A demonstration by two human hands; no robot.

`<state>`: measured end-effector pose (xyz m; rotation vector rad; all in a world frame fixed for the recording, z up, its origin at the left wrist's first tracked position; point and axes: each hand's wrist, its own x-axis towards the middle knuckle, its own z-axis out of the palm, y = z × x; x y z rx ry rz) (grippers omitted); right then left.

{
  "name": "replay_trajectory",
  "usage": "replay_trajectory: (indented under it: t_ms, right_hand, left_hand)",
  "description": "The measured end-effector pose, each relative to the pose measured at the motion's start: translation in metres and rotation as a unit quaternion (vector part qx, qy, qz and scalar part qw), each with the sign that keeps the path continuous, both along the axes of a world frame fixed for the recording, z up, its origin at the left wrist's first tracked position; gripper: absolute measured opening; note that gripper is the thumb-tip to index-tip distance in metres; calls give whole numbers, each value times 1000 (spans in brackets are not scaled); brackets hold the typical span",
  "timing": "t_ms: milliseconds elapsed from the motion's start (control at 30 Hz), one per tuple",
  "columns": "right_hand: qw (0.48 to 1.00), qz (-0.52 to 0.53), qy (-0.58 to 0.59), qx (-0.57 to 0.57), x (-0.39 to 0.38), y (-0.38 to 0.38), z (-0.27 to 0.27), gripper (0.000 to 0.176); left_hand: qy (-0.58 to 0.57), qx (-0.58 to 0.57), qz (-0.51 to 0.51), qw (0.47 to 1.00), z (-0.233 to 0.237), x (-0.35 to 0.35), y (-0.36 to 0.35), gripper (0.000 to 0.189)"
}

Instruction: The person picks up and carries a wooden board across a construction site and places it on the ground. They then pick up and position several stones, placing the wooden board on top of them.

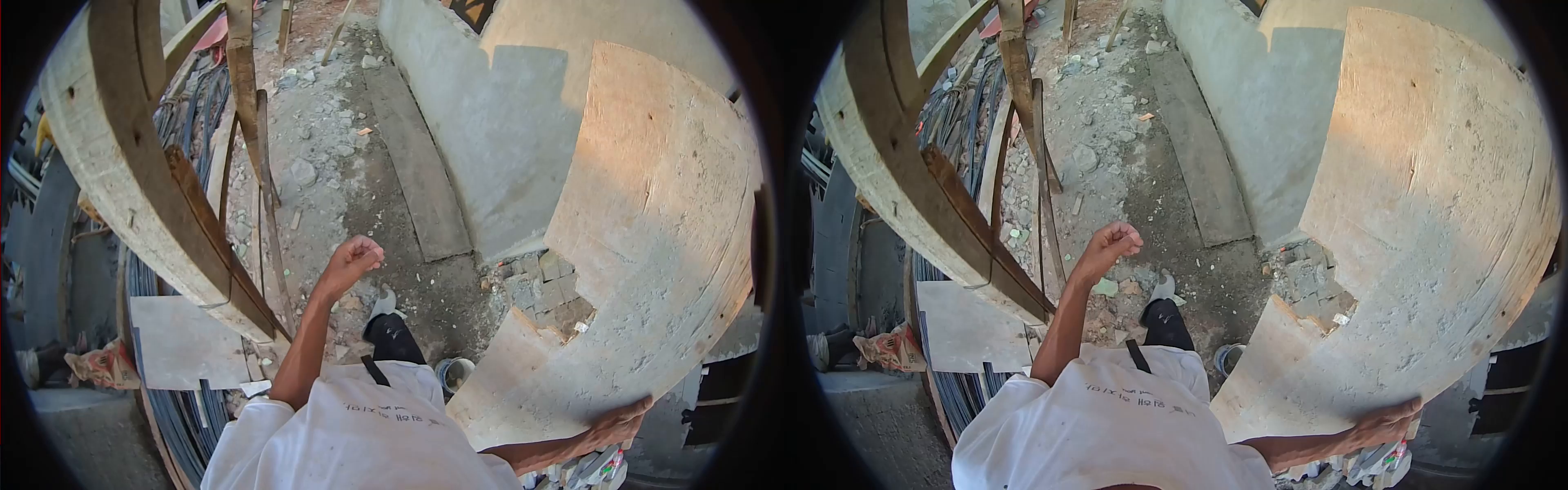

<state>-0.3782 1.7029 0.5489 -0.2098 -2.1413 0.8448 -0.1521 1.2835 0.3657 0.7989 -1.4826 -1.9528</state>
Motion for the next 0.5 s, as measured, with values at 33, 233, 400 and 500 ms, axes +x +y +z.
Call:
replay_trajectory:
  t_ms: [33,233,400,500]
  right_hand:
    - [1000,8,2,-5,-5,-29,2,74]
    - [1000,11,-8,-22,51,-200,43,80]
    - [999,-7,47,6,-23,-281,50,84]
    - [999,-20,42,12,-56,-368,58,83]
  left_hand:
    - [-10,-8,15,1000,12,-7,-41,12]
    - [44,-31,170,984,76,50,-256,17]
    - [36,-36,260,964,109,44,-360,18]
    - [16,-34,303,952,105,37,-439,18]
